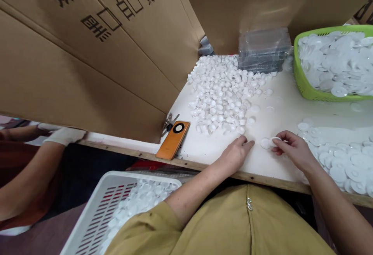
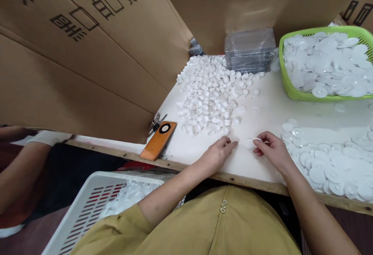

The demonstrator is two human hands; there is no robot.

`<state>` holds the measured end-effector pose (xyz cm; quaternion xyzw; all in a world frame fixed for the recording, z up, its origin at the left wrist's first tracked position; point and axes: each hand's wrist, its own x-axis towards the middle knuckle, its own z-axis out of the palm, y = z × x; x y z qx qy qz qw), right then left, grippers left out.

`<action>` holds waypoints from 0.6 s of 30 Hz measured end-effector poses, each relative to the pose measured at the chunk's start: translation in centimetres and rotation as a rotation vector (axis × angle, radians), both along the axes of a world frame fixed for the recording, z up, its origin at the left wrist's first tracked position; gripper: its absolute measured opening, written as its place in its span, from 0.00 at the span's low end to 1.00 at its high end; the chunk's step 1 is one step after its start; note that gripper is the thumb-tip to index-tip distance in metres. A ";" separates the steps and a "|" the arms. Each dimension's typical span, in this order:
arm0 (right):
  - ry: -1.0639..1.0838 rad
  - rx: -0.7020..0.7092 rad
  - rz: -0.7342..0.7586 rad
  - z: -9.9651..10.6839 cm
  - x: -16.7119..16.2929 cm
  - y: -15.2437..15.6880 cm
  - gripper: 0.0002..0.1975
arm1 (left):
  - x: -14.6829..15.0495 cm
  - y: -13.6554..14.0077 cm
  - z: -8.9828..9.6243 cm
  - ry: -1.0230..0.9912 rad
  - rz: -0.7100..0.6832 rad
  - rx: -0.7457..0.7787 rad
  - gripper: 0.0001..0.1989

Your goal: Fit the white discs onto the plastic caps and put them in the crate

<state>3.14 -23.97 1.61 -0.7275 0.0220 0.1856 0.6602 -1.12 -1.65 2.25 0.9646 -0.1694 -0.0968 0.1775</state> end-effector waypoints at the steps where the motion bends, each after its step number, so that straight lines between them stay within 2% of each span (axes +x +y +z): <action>1: 0.005 -0.013 0.015 0.0 -0.1 0.0 0.20 | -0.3 0.0 -0.4 0.001 0.006 -0.036 0.19; 7: 0.084 -0.030 0.124 0.6 -0.3 2.0 0.20 | 0.2 0.3 -0.9 0.002 0.067 -0.127 0.10; 13: 0.146 -0.048 0.234 0.1 -0.3 5.6 0.17 | 1.2 1.3 -1.9 0.025 0.071 -0.314 0.09; 18: 0.144 -0.141 0.312 -0.7 -0.3 7.3 0.14 | 1.5 1.4 -2.5 0.097 0.098 -0.342 0.10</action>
